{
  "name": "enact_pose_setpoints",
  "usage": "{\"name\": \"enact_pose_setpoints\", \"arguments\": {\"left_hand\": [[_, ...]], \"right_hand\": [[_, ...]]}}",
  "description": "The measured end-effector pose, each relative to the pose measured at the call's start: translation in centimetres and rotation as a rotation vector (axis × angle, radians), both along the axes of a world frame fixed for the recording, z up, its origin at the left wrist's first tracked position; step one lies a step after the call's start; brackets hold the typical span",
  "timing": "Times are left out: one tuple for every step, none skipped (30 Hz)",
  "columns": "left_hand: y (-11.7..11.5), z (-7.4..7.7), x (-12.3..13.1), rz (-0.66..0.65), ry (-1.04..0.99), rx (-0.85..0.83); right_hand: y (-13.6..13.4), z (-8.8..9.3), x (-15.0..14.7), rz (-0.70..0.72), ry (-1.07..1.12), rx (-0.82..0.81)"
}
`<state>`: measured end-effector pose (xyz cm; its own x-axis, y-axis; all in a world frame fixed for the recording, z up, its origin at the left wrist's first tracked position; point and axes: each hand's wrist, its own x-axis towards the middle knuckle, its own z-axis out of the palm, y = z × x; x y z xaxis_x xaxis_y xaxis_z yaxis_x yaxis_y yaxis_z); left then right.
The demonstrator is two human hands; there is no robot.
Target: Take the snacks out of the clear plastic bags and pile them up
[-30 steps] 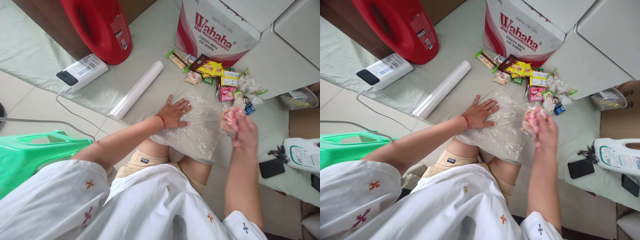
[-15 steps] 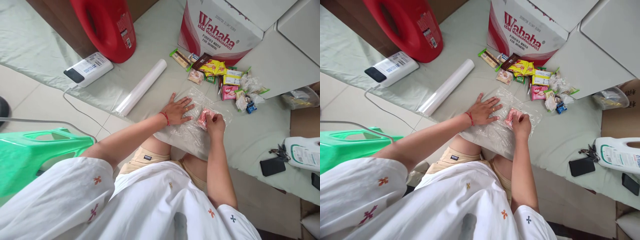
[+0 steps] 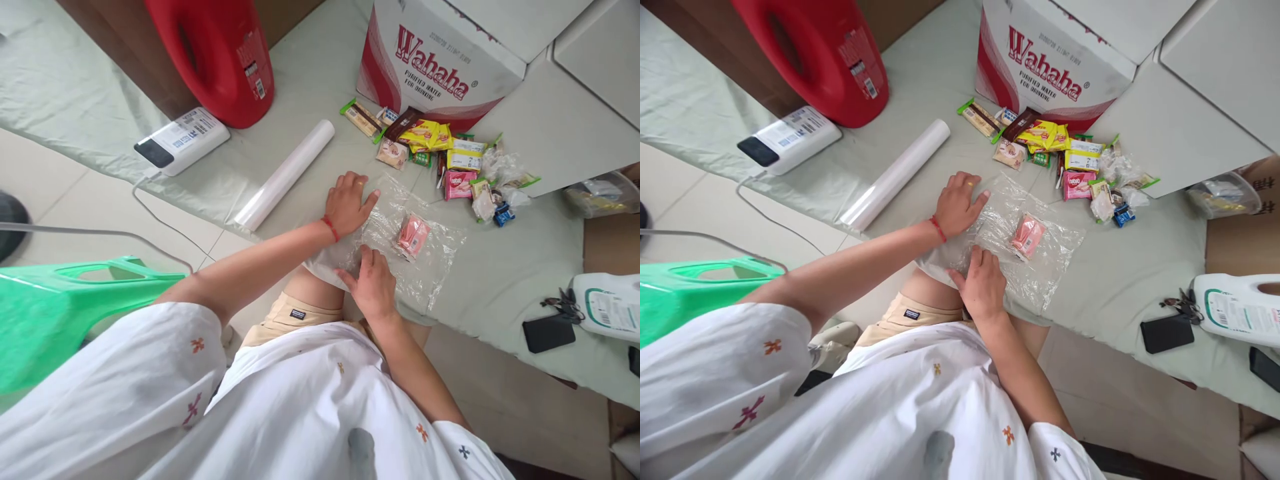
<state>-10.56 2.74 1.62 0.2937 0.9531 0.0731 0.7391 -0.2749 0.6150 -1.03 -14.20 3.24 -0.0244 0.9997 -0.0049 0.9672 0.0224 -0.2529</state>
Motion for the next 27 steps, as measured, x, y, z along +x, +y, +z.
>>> {"name": "enact_pose_setpoints", "arguments": {"left_hand": [[0.9,-0.1,0.6,0.073,0.028,-0.046],[2.0,-0.4,1.3,0.086,0.063,-0.09],[3.3,-0.7,1.9,0.058,0.088,-0.115],[4.7,-1.1,2.6,0.033,0.093,-0.118],[6.1,-1.5,3.2,0.009,0.085,-0.126],[7.4,-1.8,3.8,-0.021,0.084,-0.168],[8.6,-2.1,4.4,-0.041,0.086,-0.201],[9.5,-2.2,4.9,-0.057,0.083,-0.212],[10.2,-2.1,5.5,-0.076,0.065,-0.209],[10.7,-1.8,6.1,-0.094,0.034,-0.194],[10.8,-1.3,6.7,-0.116,-0.005,-0.183],[10.7,-0.6,7.4,-0.14,-0.046,-0.185],[10.4,0.3,8.2,-0.164,-0.088,-0.199],[9.9,1.3,9.1,-0.188,-0.115,-0.234],[9.3,2.4,10.1,-0.206,-0.141,-0.259],[8.7,3.5,11.0,-0.221,-0.174,-0.283],[8.0,4.5,12.0,-0.246,-0.209,-0.306],[7.4,5.4,13.0,-0.268,-0.242,-0.32],[6.9,6.2,13.8,-0.292,-0.265,-0.332],[6.6,6.8,14.5,-0.315,-0.289,-0.334],[6.4,7.3,15.0,-0.338,-0.314,-0.321],[6.4,7.6,15.1,-0.369,-0.342,-0.297],[6.5,7.8,14.9,-0.409,-0.373,-0.264],[6.7,7.8,14.4,-0.458,-0.398,-0.229],[7.1,7.7,13.5,-0.515,-0.417,-0.196],[7.5,7.5,12.4,-0.573,-0.425,-0.184],[7.9,7.1,11.1,-0.621,-0.417,-0.196]], "right_hand": [[0.0,-0.3,-0.1,0.002,-0.01,-0.031],[0.1,-0.6,-0.1,-0.002,-0.004,-0.043],[0.2,-0.7,0.0,-0.009,0.015,-0.039],[0.2,-0.7,0.2,-0.019,0.049,-0.022],[0.1,-0.6,0.4,-0.032,0.097,0.005],[0.0,-0.3,0.6,-0.047,0.161,0.04],[-0.1,0.0,0.9,-0.068,0.237,0.081],[-0.4,0.4,1.2,-0.095,0.318,0.127],[-0.6,0.8,1.5,-0.132,0.397,0.175],[-1.0,1.2,1.9,-0.177,0.465,0.219],[-1.3,1.6,2.3,-0.227,0.518,0.259],[-1.8,2.0,2.8,-0.282,0.558,0.292],[-2.3,2.2,3.4,-0.338,0.588,0.315],[-2.8,2.4,4.0,-0.397,0.613,0.327],[-3.4,2.5,4.5,-0.457,0.639,0.331],[-3.9,2.5,5.1,-0.518,0.669,0.326],[-4.4,2.3,5.6,-0.58,0.702,0.315],[-4.8,2.1,6.1,-0.64,0.74,0.302],[-5.2,1.8,6.6,-0.694,0.78,0.289],[-5.5,1.5,7.0,-0.737,0.822,0.277],[-5.8,1.2,7.4,-0.77,0.863,0.262],[-5.9,0.9,7.7,-0.792,0.9,0.251],[-6.0,0.6,8.1,-0.803,0.929,0.242],[-6.1,0.3,8.5,-0.805,0.951,0.236],[-6.1,0.1,8.8,-0.805,0.964,0.233],[-6.0,-0.1,9.2,-0.804,0.97,0.232],[-6.0,-0.3,9.5,-0.801,0.974,0.232]]}}
